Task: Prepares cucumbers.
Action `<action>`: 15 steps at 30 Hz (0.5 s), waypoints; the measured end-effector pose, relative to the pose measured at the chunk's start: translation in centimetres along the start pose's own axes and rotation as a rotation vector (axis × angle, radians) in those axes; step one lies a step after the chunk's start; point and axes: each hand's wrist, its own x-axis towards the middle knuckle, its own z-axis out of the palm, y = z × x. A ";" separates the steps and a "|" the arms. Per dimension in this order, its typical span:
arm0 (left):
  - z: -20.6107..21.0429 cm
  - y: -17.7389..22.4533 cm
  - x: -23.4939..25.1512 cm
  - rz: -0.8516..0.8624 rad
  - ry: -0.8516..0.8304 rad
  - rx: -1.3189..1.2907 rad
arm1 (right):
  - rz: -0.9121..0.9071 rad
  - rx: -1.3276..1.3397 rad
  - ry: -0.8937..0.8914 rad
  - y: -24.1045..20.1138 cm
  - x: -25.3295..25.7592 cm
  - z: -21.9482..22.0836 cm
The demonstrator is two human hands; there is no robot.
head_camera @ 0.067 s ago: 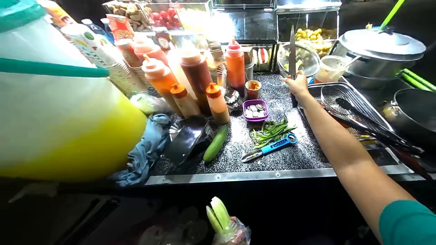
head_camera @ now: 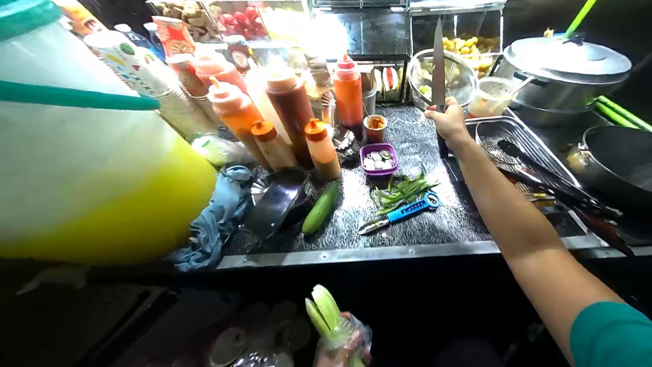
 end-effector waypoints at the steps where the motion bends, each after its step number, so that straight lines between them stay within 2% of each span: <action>1: 0.1 0.1 -0.3 0.019 -0.003 0.000 | -0.025 0.018 -0.042 -1.1 -2.0 -1.3; 5: 1.0 0.6 -1.6 0.048 0.022 0.024 | -0.135 -0.011 -0.266 -3.7 -11.9 -7.5; 9: 1.0 0.7 -2.6 0.047 0.009 0.034 | -0.225 -0.100 -0.409 -2.7 -21.9 -13.0; 12: 0.9 0.7 -3.2 0.071 -0.012 0.078 | -0.212 -0.094 -0.493 -0.8 -27.3 -15.0; 15: 1.7 0.9 -3.5 0.104 0.003 0.142 | -0.116 -0.083 -0.526 0.7 -29.5 -14.8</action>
